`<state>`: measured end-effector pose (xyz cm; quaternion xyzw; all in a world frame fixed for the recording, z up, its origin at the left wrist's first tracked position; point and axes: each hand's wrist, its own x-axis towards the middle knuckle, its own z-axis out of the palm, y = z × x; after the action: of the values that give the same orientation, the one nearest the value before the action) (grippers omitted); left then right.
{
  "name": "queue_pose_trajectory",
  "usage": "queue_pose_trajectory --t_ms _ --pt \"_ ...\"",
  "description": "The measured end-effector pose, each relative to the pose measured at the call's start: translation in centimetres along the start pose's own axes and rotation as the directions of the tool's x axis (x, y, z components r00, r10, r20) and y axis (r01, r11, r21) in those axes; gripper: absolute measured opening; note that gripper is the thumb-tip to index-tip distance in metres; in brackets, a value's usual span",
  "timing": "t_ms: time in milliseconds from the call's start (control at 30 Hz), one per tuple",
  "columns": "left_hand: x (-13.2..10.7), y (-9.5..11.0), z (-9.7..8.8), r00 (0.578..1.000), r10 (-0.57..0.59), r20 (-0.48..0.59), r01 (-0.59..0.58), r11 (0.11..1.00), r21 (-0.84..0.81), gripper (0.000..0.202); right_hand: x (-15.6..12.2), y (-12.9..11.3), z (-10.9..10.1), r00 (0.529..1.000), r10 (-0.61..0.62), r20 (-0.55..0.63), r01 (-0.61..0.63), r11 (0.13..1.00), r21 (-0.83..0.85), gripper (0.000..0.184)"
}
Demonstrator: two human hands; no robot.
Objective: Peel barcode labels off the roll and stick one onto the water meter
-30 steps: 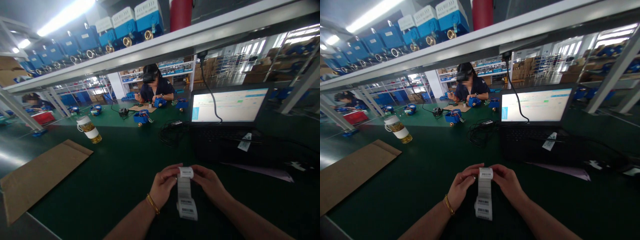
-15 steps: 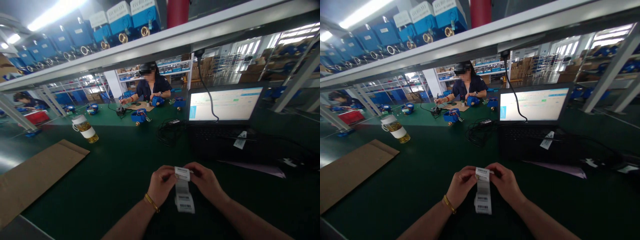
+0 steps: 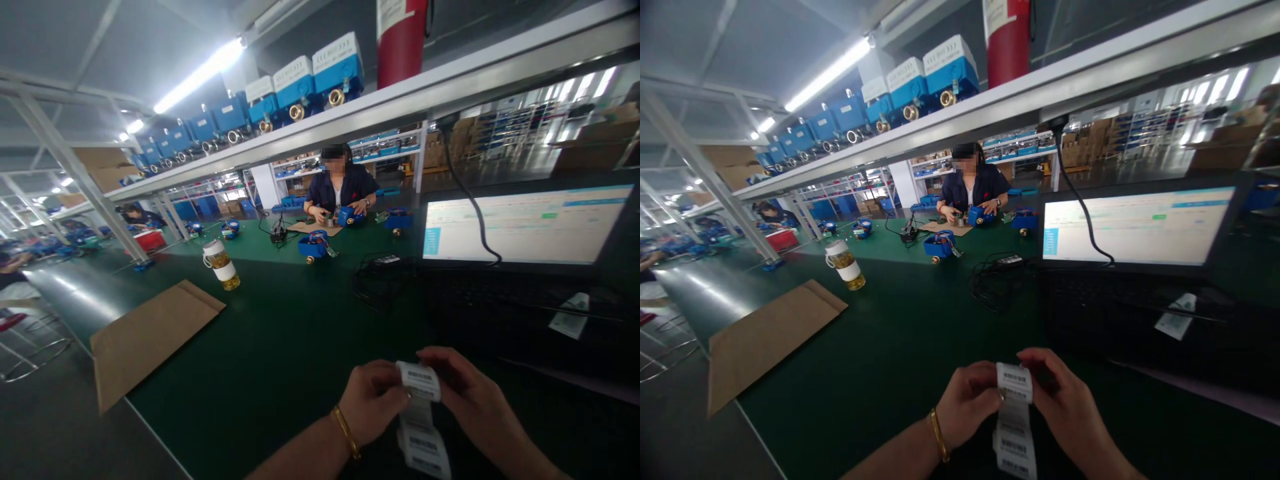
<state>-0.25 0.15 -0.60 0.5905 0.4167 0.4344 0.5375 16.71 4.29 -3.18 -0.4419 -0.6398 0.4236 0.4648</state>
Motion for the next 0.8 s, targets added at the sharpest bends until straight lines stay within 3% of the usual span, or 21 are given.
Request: queue_pose_trajectory --t_ms 67,133,267,367,500,633,800 --pt "-0.1 0.4 -0.1 0.999 0.042 -0.028 -0.041 0.999 0.02 0.025 0.2 0.0 0.0 0.987 0.116 0.112 -0.121 0.992 0.034 0.024" --pt "-0.2 0.7 -0.2 0.997 0.051 -0.051 -0.049 0.998 0.041 0.026 0.4 0.0 -0.1 0.967 0.155 0.201 -0.165 0.986 0.034 0.022" --pt "-0.1 0.3 -0.3 0.998 0.042 -0.045 -0.042 0.999 0.002 0.037 0.3 -0.1 -0.4 0.993 0.045 0.112 -0.047 0.999 0.019 0.016" --pt "0.0 -0.1 -0.1 0.998 0.043 -0.038 -0.04 0.997 0.068 0.042 0.1 0.0 -0.3 0.998 -0.037 0.056 0.034 0.997 0.064 0.015" --pt "0.3 -0.3 0.0 0.995 0.051 -0.092 -0.034 0.984 0.173 0.027 0.3 0.4 0.2 0.996 0.038 0.079 -0.049 0.988 0.144 0.019" --pt "0.5 0.0 -0.1 0.985 0.076 -0.155 -0.05 0.985 0.165 0.022 0.7 0.4 0.4 0.969 0.104 0.223 -0.128 0.987 0.095 0.018" --pt "0.4 0.5 -0.2 0.999 0.039 -0.024 -0.036 0.994 0.108 0.023 0.3 -0.6 0.0 0.997 -0.079 0.01 0.079 0.997 0.016 0.013"
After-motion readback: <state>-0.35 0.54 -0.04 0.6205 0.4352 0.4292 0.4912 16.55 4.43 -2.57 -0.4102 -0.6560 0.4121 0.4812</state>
